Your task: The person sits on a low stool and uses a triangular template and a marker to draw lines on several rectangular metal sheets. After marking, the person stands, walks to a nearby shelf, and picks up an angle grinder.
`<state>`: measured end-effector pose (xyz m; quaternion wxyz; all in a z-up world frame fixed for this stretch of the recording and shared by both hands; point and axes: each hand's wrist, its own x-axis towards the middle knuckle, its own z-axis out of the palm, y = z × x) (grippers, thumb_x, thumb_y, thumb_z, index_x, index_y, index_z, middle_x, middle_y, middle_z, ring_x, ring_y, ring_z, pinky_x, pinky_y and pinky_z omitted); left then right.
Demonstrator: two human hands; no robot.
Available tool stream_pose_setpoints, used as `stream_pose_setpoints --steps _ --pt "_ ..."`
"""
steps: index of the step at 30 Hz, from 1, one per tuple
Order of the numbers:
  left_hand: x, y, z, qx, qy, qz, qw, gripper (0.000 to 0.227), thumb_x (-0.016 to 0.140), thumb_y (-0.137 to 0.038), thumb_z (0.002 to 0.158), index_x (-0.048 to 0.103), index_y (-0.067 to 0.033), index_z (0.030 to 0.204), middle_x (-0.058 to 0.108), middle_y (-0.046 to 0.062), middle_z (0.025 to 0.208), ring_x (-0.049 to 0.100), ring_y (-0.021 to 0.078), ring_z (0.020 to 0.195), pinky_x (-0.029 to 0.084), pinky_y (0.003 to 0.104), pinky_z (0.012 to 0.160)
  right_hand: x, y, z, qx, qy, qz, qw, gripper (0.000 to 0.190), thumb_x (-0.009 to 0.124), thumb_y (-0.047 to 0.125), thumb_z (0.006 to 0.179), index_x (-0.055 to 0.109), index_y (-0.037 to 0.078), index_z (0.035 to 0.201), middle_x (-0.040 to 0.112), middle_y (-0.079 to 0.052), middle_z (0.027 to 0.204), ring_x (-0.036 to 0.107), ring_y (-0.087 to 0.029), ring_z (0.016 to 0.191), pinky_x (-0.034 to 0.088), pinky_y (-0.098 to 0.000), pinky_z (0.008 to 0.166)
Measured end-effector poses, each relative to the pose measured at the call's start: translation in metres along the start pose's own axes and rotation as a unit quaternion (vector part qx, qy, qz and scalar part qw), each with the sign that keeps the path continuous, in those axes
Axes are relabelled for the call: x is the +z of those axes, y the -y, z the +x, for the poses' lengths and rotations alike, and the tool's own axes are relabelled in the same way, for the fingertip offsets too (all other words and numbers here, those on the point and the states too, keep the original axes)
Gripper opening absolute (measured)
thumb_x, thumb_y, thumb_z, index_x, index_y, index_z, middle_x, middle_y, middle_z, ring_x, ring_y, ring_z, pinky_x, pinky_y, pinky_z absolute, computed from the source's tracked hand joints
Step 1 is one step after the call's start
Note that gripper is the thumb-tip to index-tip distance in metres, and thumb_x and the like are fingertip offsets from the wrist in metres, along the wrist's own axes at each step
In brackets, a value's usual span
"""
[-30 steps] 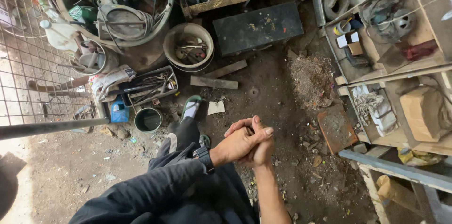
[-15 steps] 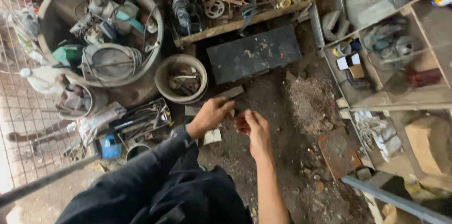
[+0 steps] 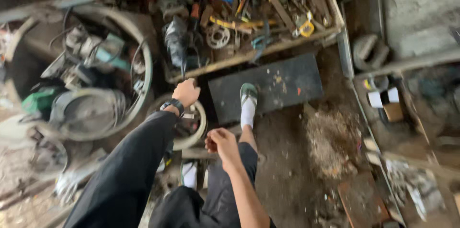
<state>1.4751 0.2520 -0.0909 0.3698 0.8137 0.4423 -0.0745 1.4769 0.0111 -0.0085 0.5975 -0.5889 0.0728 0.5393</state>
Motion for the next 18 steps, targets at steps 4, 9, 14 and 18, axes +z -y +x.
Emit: stream_pose_setpoints --steps 4,9,14,18 --pt "0.031 0.003 0.121 0.042 -0.037 0.111 0.992 0.031 0.058 -0.014 0.089 0.063 -0.0071 0.119 0.07 0.026 0.109 0.064 0.0471 0.104 0.053 0.056 0.087 -0.015 0.017 0.119 0.036 0.022 -0.1 0.994 0.025 0.056 0.02 0.103 0.066 -0.001 0.093 0.06 -0.01 0.068 0.047 -0.015 0.053 0.04 -0.0314 0.051" --pt "0.095 0.028 0.256 0.148 -0.2 0.294 0.923 0.024 0.058 -0.013 0.089 0.065 -0.0066 0.111 0.065 0.016 0.114 0.061 0.0356 0.111 0.056 0.046 0.088 -0.023 0.023 0.225 0.018 0.006 -0.181 0.983 0.017 0.056 0.012 0.099 0.065 -0.001 0.093 0.063 -0.002 0.072 0.056 -0.012 0.063 0.046 -0.0281 0.059" --pt "0.144 0.069 0.362 0.028 -0.262 0.441 0.858 0.031 0.055 -0.02 0.09 0.065 -0.0077 0.117 0.068 0.014 0.101 0.064 0.0303 0.092 0.055 0.041 0.072 -0.011 0.061 0.259 -0.109 0.103 -0.174 0.973 0.015 0.061 0.007 0.101 0.053 -0.002 0.093 0.052 -0.003 0.078 0.046 -0.013 0.072 0.049 -0.0278 0.069" --pt "0.168 0.1 0.404 0.012 -0.228 0.353 0.907 0.028 0.055 -0.017 0.097 0.066 -0.0032 0.118 0.07 0.013 0.096 0.066 0.0296 0.088 0.054 0.043 0.065 -0.013 0.095 0.242 -0.064 0.065 -0.372 0.924 0.011 0.061 0.009 0.096 0.059 -0.002 0.094 0.053 -0.012 0.071 0.048 -0.019 0.066 0.045 -0.0313 0.064"
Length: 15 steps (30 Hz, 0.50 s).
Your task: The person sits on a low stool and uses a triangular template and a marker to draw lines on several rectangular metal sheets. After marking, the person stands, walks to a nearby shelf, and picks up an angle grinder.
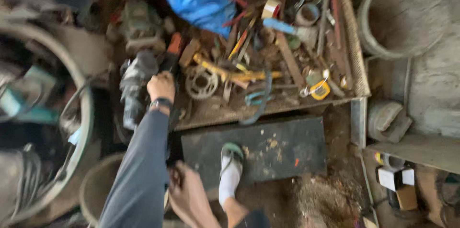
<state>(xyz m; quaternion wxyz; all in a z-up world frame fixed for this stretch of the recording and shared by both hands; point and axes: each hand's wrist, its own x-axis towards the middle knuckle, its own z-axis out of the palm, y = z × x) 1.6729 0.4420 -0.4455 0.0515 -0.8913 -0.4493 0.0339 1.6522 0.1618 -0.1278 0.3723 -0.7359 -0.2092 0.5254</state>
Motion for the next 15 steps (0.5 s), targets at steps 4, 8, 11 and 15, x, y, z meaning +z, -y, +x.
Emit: stream_pose_setpoints --steps 4,8,11,15 --pt "0.022 -0.003 0.012 0.014 0.008 0.134 0.991 0.038 0.057 -0.021 0.09 0.067 -0.0001 0.12 0.073 0.011 0.09 0.071 0.0229 0.075 0.056 0.036 0.052 -0.018 0.008 0.008 0.044 0.023 0.029 0.998 0.011 0.063 0.014 0.095 0.064 0.003 0.097 0.056 -0.01 0.071 0.052 -0.016 0.066 0.046 -0.03 0.064" --pt "0.009 -0.005 0.008 0.098 0.092 -0.007 0.991 0.026 0.059 -0.017 0.089 0.074 -0.0055 0.106 0.076 0.011 0.09 0.074 0.0273 0.08 0.06 0.043 0.062 -0.024 0.004 0.013 -0.001 0.007 0.0 1.0 0.015 0.066 0.016 0.097 0.064 0.001 0.094 0.06 -0.007 0.077 0.054 -0.015 0.069 0.045 -0.0288 0.064" --pt "-0.025 -0.011 0.007 0.147 0.128 -0.052 0.979 0.02 0.06 -0.016 0.089 0.079 -0.0096 0.091 0.076 0.012 0.09 0.074 0.0291 0.082 0.061 0.044 0.067 -0.027 -0.004 0.023 0.042 0.014 0.106 0.993 0.015 0.061 0.016 0.099 0.065 0.002 0.096 0.065 -0.003 0.081 0.057 -0.012 0.072 0.047 -0.0268 0.064" --pt "-0.1 -0.019 0.021 0.24 0.068 -0.089 0.964 0.017 0.061 -0.016 0.088 0.077 -0.0104 0.084 0.074 0.014 0.081 0.073 0.0314 0.081 0.059 0.045 0.073 -0.04 -0.019 0.032 0.107 -0.055 0.175 0.977 0.017 0.059 0.016 0.098 0.067 0.003 0.105 0.069 -0.003 0.092 0.063 -0.012 0.078 0.051 -0.0271 0.066"
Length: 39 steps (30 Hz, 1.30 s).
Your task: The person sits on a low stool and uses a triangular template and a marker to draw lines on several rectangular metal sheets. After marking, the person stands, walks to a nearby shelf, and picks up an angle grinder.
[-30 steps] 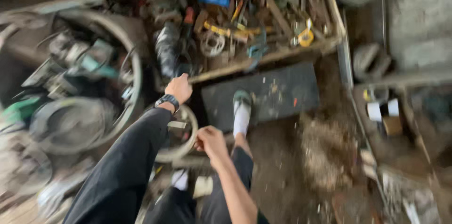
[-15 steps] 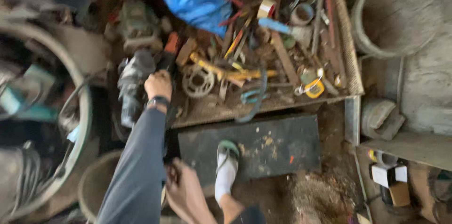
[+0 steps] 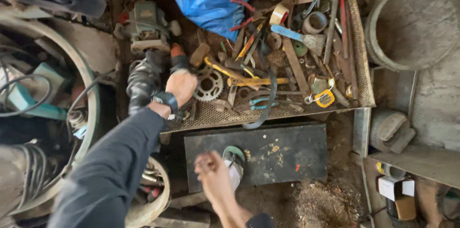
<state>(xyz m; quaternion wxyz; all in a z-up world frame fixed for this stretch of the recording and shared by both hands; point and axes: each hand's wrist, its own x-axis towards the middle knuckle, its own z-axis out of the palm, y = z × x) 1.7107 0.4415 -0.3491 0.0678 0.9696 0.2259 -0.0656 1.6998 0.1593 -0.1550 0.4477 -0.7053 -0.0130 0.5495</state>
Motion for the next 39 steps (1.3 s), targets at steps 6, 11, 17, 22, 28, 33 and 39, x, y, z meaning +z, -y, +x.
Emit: stream_pose_setpoints --steps 6,11,17,22,28,33,39 --pt "-0.172 -0.009 -0.013 0.001 -0.073 -0.182 0.981 0.02 0.06 -0.011 0.077 0.072 -0.0026 0.09 0.069 0.025 0.076 0.068 0.0442 0.071 0.055 0.055 0.065 -0.017 0.011 0.011 -0.025 -0.111 -0.02 0.993 0.055 0.072 0.013 0.087 0.051 0.006 0.137 0.06 -0.011 0.126 0.061 -0.02 0.108 0.054 -0.0378 0.089" --pt "-0.301 -0.057 -0.09 -0.051 -0.054 -0.362 0.929 0.026 0.059 -0.014 0.077 0.074 -0.0033 0.095 0.068 0.027 0.08 0.067 0.0464 0.077 0.053 0.055 0.073 -0.013 0.034 0.011 -0.234 -0.104 -0.051 0.965 0.115 0.085 -0.001 0.071 0.01 0.008 0.157 0.026 -0.014 0.161 0.034 -0.029 0.143 0.038 -0.0497 0.111" --pt "-0.431 -0.094 -0.183 0.002 -0.01 -0.484 0.875 0.022 0.059 -0.011 0.076 0.073 -0.004 0.092 0.072 0.02 0.079 0.072 0.0385 0.073 0.058 0.045 0.068 0.002 0.053 -0.029 -0.372 -0.091 -0.07 0.921 0.108 0.087 0.011 0.069 0.018 0.003 0.151 0.048 -0.013 0.144 0.052 -0.027 0.13 0.043 -0.0388 0.108" --pt "-0.501 -0.113 -0.252 -0.003 0.005 -0.553 0.833 0.023 0.065 -0.014 0.085 0.068 -0.0057 0.106 0.074 0.018 0.086 0.073 0.0279 0.079 0.058 0.037 0.075 0.026 0.067 -0.098 -0.346 -0.035 0.01 0.937 0.048 0.07 0.029 0.093 0.055 0.004 0.131 0.064 -0.008 0.123 0.063 -0.015 0.114 0.055 -0.03 0.097" --pt "-0.48 -0.086 -0.366 -0.109 -0.141 -0.666 0.724 0.025 0.057 -0.021 0.102 0.058 -0.0021 0.118 0.065 0.008 0.098 0.059 0.0123 0.094 0.052 0.029 0.082 0.064 0.058 -0.246 -0.216 0.205 0.271 0.915 0.052 0.076 0.016 0.078 0.056 -0.01 0.118 0.067 -0.021 0.097 0.068 -0.033 0.08 0.059 -0.0467 0.075" --pt "-0.422 -0.131 -0.519 -0.109 0.027 -0.727 0.677 0.039 0.059 -0.034 0.1 0.055 -0.0028 0.124 0.062 0.007 0.099 0.058 0.0137 0.093 0.054 0.031 0.083 0.104 0.03 -0.357 -0.147 0.214 0.381 0.887 0.067 0.076 0.02 0.067 0.052 0.001 0.126 0.065 -0.02 0.097 0.068 -0.033 0.083 0.059 -0.045 0.077" --pt "-0.398 -0.173 -0.69 0.032 0.191 -0.789 0.583 0.089 0.066 -0.049 0.094 0.017 -0.0067 0.154 0.063 0.016 0.136 0.062 0.0255 0.127 0.049 0.037 0.105 0.142 -0.037 -0.483 -0.148 0.298 0.453 0.827 0.066 0.078 0.022 0.076 0.044 0.006 0.131 0.059 -0.017 0.101 0.061 -0.029 0.088 0.056 -0.0409 0.079"
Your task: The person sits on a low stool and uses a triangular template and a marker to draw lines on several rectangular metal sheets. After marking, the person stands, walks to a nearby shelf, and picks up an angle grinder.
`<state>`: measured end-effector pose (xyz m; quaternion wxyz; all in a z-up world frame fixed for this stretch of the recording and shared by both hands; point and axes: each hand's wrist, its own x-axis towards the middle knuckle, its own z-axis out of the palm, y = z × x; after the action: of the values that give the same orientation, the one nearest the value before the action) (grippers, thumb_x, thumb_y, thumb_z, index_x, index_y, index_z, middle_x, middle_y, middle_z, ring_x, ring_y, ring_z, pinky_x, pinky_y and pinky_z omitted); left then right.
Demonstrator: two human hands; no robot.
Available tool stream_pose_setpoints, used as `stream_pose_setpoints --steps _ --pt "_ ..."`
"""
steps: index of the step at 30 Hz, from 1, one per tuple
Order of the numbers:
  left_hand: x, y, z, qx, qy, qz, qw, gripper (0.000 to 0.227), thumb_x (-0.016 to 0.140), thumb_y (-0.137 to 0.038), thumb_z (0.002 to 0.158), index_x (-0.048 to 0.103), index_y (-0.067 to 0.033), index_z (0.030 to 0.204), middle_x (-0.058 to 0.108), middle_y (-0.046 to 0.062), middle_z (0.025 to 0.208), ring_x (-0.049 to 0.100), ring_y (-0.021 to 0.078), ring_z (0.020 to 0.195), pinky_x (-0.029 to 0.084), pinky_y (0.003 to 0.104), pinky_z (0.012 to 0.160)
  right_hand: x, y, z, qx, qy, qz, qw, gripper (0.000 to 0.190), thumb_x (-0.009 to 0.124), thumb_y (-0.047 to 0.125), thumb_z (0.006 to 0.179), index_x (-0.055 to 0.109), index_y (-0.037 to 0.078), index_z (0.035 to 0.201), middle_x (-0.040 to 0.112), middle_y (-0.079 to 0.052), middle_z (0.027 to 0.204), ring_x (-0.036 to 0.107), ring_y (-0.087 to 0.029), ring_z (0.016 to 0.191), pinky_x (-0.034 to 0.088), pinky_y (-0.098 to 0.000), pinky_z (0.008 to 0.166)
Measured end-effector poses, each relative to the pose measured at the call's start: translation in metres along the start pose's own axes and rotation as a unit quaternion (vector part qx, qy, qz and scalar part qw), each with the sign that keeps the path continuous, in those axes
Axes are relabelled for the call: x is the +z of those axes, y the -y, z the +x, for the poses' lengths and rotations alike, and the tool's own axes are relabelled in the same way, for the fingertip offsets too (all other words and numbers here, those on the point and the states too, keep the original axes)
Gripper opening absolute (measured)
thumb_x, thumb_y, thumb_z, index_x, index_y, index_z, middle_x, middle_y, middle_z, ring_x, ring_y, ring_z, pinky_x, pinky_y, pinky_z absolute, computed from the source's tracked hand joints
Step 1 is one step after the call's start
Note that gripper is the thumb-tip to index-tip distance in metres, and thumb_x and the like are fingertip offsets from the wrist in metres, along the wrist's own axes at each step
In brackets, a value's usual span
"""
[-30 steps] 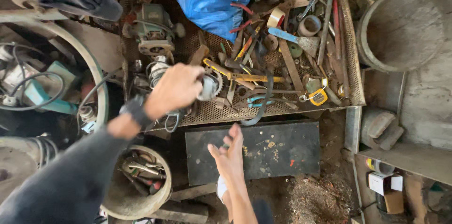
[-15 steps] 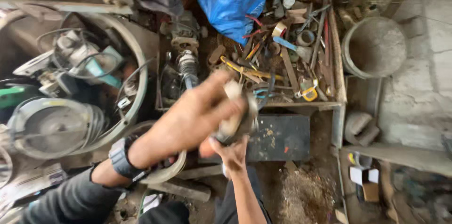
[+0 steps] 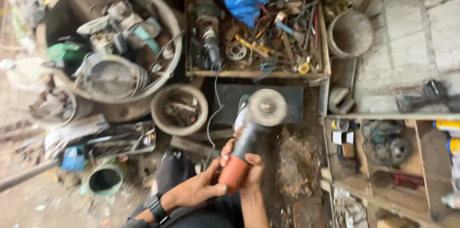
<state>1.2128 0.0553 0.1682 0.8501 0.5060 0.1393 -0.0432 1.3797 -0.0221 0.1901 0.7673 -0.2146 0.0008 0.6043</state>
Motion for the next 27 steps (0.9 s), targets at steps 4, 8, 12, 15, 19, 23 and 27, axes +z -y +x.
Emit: stream_pose_setpoints --steps 4,8,12,15,19,23,27 --pt "0.009 0.013 -0.072 -0.029 0.073 0.367 0.927 0.066 0.066 -0.056 0.095 0.056 -0.0031 0.134 0.068 0.024 0.114 0.066 0.0376 0.111 0.051 0.043 0.097 0.018 -0.015 -0.077 -0.04 0.037 0.063 0.997 0.075 0.081 0.039 0.086 0.04 0.002 0.136 0.053 -0.015 0.103 0.055 -0.026 0.086 0.053 -0.0376 0.075" --pt "0.004 0.02 -0.112 0.116 0.052 0.521 0.844 0.031 0.064 -0.03 0.088 0.065 -0.0082 0.111 0.069 0.013 0.092 0.067 0.0338 0.096 0.052 0.045 0.087 0.031 -0.01 -0.147 -0.053 0.106 0.14 0.983 0.077 0.077 0.037 0.093 0.035 -0.005 0.143 0.049 -0.012 0.099 0.052 -0.021 0.081 0.049 -0.0332 0.069" --pt "-0.002 0.003 -0.102 0.254 -0.093 0.578 0.77 0.01 0.062 -0.014 0.082 0.066 -0.0113 0.09 0.067 0.007 0.09 0.062 0.0261 0.098 0.044 0.054 0.086 0.034 0.0 -0.205 -0.093 0.044 0.044 0.994 0.073 0.079 0.036 0.092 0.037 0.0 0.14 0.048 -0.01 0.096 0.052 -0.02 0.08 0.047 -0.0325 0.069" --pt "0.036 -0.011 -0.086 0.218 -0.125 0.538 0.805 0.015 0.065 -0.013 0.081 0.069 -0.0128 0.096 0.065 0.007 0.093 0.057 0.0307 0.097 0.045 0.048 0.079 0.029 -0.004 -0.262 -0.059 0.04 0.021 0.997 0.074 0.079 0.036 0.091 0.037 0.001 0.141 0.048 -0.01 0.095 0.052 -0.02 0.077 0.049 -0.0345 0.068" --pt "0.12 -0.018 -0.101 0.37 -0.073 0.385 0.843 0.023 0.066 -0.01 0.079 0.065 -0.009 0.102 0.063 0.008 0.098 0.057 0.035 0.098 0.048 0.046 0.086 0.008 -0.008 -0.296 -0.029 0.077 0.046 0.996 0.075 0.077 0.034 0.092 0.037 -0.003 0.143 0.053 -0.014 0.102 0.059 -0.024 0.085 0.052 -0.0338 0.071" --pt "0.158 0.014 -0.153 0.296 0.036 0.341 0.892 0.026 0.066 -0.008 0.08 0.066 -0.0082 0.106 0.064 0.009 0.103 0.058 0.0343 0.102 0.049 0.045 0.089 -0.013 -0.02 -0.323 -0.041 -0.032 0.052 0.997 0.075 0.074 0.038 0.09 0.04 -0.003 0.142 0.041 -0.026 0.138 0.055 -0.036 0.117 0.055 -0.0355 0.069" --pt "0.185 0.07 -0.164 0.173 0.06 0.336 0.924 0.029 0.065 -0.007 0.082 0.066 -0.0074 0.11 0.065 0.01 0.108 0.06 0.0335 0.106 0.05 0.044 0.092 -0.025 -0.03 -0.356 0.004 -0.019 0.066 0.998 0.073 0.071 0.037 0.089 0.039 0.0 0.143 0.021 -0.03 0.161 0.046 -0.042 0.14 0.058 -0.0374 0.074"
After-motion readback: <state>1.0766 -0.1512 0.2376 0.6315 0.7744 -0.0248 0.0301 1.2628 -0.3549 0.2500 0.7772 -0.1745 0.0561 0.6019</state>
